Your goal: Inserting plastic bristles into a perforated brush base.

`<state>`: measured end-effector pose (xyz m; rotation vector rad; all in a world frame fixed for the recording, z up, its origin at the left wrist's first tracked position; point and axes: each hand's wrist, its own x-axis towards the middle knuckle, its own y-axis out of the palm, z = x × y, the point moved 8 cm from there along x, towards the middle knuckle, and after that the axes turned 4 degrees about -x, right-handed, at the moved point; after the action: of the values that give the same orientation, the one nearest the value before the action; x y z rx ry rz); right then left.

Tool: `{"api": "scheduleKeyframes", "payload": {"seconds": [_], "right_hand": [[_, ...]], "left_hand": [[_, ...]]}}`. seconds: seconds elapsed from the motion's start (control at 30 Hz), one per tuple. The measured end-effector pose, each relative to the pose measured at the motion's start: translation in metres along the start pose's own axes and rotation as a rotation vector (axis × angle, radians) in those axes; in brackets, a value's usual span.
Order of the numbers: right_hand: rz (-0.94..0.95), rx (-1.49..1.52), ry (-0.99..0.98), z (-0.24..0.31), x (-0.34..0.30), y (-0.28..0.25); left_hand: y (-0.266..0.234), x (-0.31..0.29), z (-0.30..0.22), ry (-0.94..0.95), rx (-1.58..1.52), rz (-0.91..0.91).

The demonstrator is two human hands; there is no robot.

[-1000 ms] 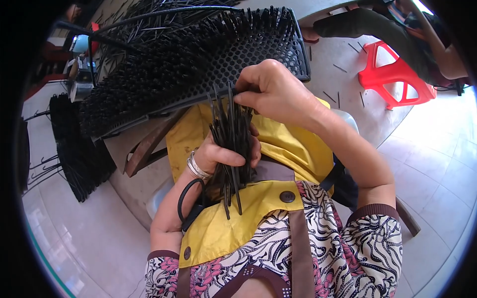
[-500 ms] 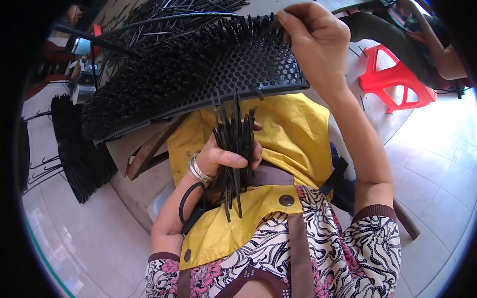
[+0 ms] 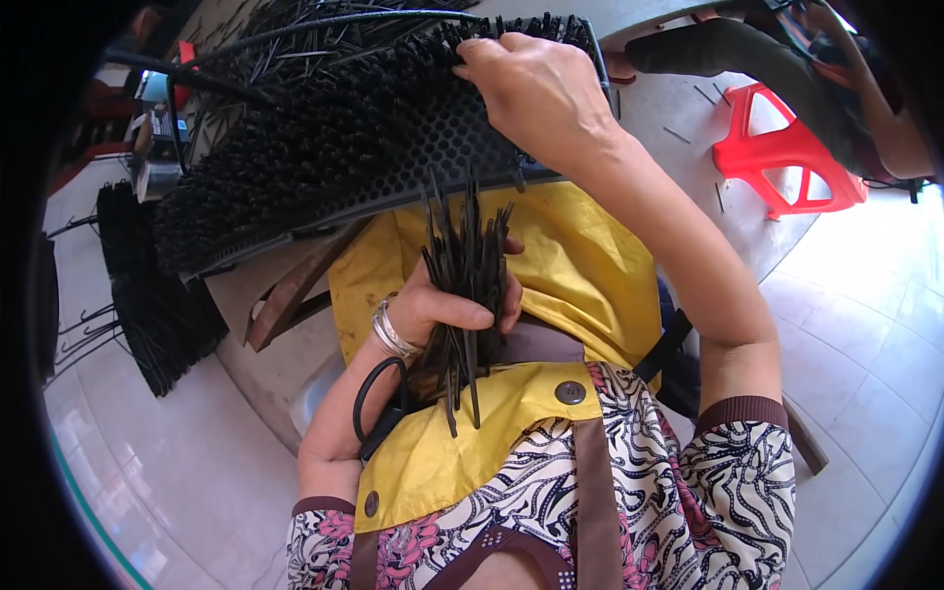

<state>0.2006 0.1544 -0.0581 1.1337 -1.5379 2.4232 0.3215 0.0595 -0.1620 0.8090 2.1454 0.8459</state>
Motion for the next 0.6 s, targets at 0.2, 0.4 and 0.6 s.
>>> {"api": "scheduleKeyframes", "payload": {"seconds": [0.2, 0.4, 0.6], "right_hand": [[0.409, 0.668, 0.528, 0.007, -0.032, 0.003], [0.492, 0.774, 0.597, 0.012, -0.054, 0.005], [0.262, 0.845, 0.783, 0.002, -0.067, -0.001]], "left_hand": [[0.001, -0.002, -0.004, 0.000, 0.055, 0.000], [0.010, 0.000, -0.004, 0.005, 0.132, 0.014], [0.002, 0.000, -0.005, 0.066, 0.082, 0.003]]}}
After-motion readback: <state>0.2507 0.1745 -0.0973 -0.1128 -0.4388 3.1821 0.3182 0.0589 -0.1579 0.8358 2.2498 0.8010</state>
